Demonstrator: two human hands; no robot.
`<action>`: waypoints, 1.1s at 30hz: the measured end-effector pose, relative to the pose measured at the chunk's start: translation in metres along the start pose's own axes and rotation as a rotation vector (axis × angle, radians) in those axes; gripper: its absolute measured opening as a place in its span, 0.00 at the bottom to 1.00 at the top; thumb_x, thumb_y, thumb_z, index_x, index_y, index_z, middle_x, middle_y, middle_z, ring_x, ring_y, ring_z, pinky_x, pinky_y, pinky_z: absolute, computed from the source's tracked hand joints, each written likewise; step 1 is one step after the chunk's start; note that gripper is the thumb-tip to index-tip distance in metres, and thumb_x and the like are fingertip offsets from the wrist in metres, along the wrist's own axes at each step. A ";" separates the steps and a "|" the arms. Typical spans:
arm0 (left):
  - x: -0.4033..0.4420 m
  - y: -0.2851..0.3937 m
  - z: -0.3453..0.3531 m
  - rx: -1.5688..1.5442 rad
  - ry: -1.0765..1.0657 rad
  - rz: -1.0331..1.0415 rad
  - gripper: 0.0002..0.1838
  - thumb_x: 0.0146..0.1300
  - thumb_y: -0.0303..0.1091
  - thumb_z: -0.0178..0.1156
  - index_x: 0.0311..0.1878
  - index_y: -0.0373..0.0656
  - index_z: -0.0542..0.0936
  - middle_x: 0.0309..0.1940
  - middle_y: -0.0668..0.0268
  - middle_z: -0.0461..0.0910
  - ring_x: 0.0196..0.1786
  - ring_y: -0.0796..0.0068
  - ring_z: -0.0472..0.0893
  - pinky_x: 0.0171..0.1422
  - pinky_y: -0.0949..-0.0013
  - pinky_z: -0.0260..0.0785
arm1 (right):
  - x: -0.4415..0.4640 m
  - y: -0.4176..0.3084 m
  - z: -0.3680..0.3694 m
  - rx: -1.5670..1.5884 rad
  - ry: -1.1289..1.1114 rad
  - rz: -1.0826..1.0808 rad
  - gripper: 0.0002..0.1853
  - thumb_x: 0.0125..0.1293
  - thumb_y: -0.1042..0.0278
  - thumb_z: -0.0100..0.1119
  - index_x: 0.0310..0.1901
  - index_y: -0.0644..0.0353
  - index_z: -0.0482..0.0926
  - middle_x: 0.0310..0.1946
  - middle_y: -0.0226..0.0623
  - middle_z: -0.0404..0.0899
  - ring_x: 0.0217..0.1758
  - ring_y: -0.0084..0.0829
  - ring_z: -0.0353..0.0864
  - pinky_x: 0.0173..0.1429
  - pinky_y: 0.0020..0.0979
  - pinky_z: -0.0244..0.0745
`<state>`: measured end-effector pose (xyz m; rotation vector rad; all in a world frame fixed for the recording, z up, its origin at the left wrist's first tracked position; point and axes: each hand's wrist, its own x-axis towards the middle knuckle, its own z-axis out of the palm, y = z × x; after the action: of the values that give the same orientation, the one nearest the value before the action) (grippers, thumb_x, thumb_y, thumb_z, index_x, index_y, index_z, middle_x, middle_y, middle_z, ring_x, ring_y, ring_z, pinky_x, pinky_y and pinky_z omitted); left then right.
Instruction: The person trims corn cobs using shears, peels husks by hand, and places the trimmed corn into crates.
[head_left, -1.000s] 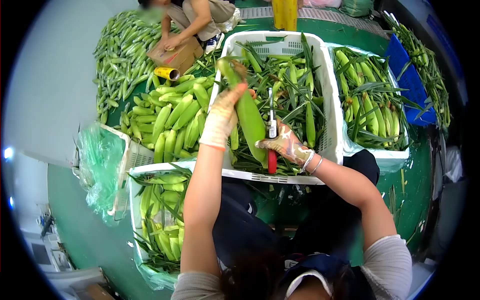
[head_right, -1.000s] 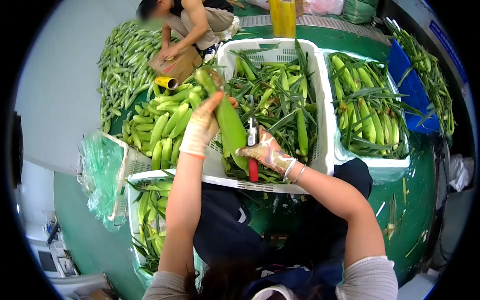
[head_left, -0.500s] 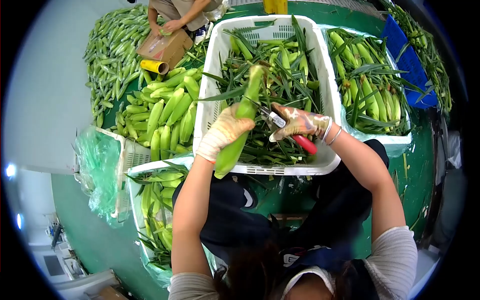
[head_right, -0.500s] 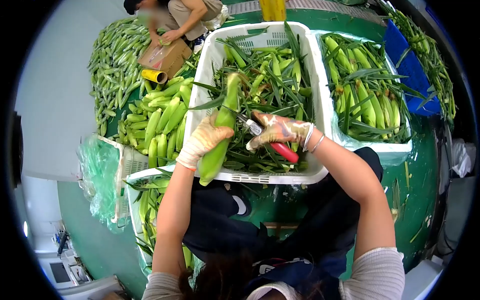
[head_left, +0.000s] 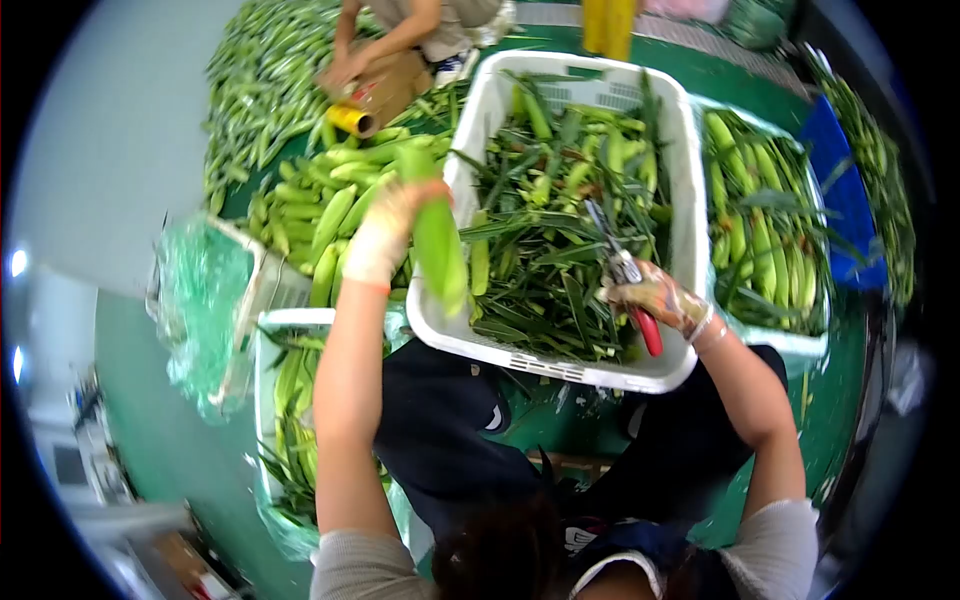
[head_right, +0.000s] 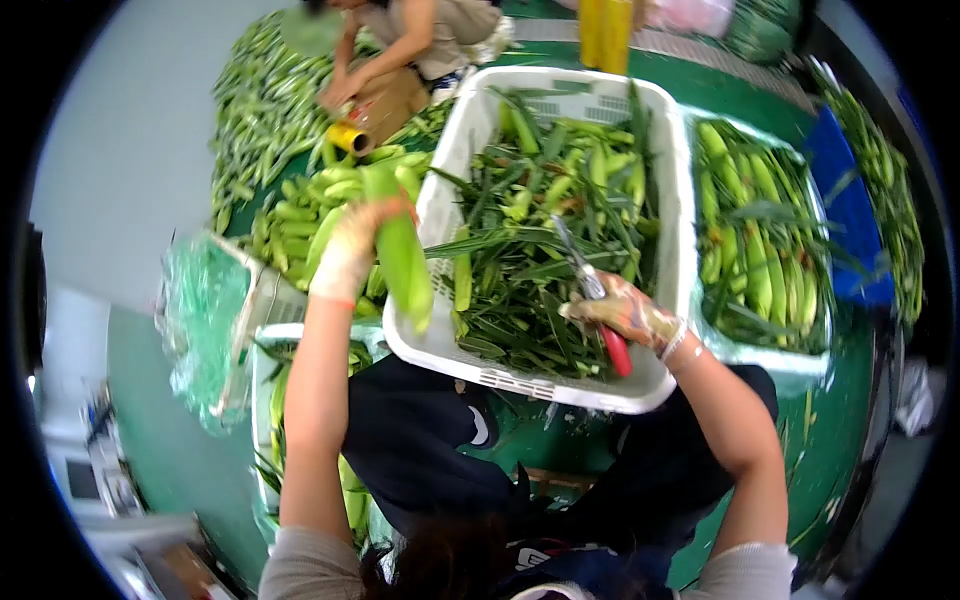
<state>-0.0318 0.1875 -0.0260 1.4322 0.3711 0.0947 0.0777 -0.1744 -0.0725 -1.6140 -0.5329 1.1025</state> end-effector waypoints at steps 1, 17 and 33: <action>0.015 -0.006 -0.029 -0.162 0.138 0.041 0.12 0.61 0.33 0.58 0.46 0.40 0.78 0.43 0.60 0.80 0.51 0.65 0.77 0.59 0.62 0.69 | 0.003 0.004 0.000 0.023 0.018 -0.002 0.13 0.58 0.62 0.66 0.34 0.59 0.71 0.24 0.28 0.74 0.26 0.22 0.74 0.33 0.26 0.72; -0.071 -0.060 -0.150 -0.075 0.912 0.308 0.16 0.62 0.37 0.54 0.44 0.32 0.76 0.36 0.58 0.81 0.37 0.69 0.81 0.47 0.69 0.73 | 0.046 0.064 0.004 0.017 0.084 0.207 0.15 0.63 0.60 0.57 0.44 0.62 0.70 0.31 0.37 0.74 0.32 0.33 0.79 0.37 0.32 0.77; -0.149 -0.270 -0.234 -0.534 1.308 -0.208 0.13 0.51 0.37 0.65 0.36 0.38 0.83 0.37 0.58 0.81 0.36 0.63 0.80 0.48 0.66 0.73 | 0.035 0.064 0.058 0.032 0.197 0.180 0.13 0.60 0.62 0.59 0.40 0.63 0.73 0.28 0.34 0.75 0.28 0.29 0.78 0.33 0.29 0.76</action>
<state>-0.2854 0.3280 -0.2824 0.6217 1.4301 0.9076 0.0329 -0.1391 -0.1463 -1.7453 -0.2422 1.0622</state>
